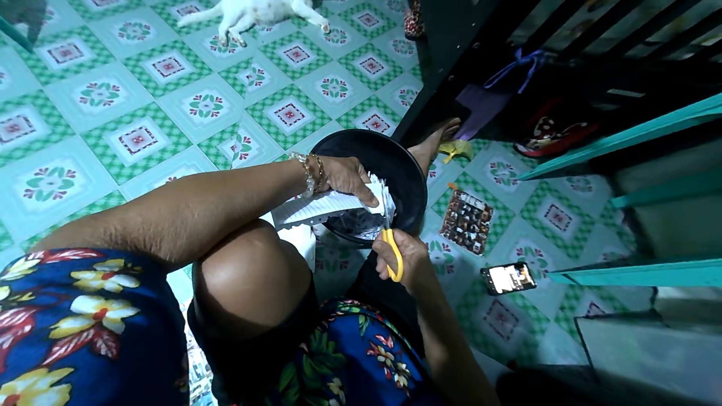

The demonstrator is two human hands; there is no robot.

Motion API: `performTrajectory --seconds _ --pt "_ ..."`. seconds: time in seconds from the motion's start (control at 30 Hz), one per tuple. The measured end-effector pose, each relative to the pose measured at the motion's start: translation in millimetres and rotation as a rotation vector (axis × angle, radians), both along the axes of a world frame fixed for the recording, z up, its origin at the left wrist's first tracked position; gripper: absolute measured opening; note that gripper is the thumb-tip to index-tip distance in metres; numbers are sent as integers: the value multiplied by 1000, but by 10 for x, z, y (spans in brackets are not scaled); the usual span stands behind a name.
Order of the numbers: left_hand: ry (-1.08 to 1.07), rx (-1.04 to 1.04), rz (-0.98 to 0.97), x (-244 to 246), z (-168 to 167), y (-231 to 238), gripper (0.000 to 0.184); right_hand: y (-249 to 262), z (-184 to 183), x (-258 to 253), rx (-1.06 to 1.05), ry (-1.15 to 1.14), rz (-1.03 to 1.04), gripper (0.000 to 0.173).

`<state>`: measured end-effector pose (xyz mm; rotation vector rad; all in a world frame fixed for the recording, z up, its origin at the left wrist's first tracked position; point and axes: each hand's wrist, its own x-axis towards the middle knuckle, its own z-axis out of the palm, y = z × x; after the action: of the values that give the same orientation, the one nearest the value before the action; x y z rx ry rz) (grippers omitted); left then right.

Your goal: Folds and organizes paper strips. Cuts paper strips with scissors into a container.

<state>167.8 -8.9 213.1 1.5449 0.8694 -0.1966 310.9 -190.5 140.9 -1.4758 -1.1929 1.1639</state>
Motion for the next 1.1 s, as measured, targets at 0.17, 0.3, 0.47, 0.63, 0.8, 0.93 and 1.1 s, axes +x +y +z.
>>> performTrajectory --seconds 0.17,0.3,0.47,0.63,0.8,0.93,1.1 --pt "-35 21 79 -55 27 38 18 -98 98 99 -172 -90 75 26" --pt "-47 16 93 -60 37 43 18 -133 140 111 -212 -159 118 32" --pt "-61 12 56 -19 39 12 19 -70 80 58 -88 -152 110 25" --pt "-56 13 47 -1 30 7 19 -54 28 50 -33 -131 83 21" --pt "-53 -3 60 -2 50 3 18 -70 56 -32 -35 -99 -7 10" --pt "-48 -17 57 -3 58 1 17 -68 45 -60 -13 -79 -12 10" --pt "-34 -6 1 15 62 -29 16 -33 13 -29 10 -110 21 14"
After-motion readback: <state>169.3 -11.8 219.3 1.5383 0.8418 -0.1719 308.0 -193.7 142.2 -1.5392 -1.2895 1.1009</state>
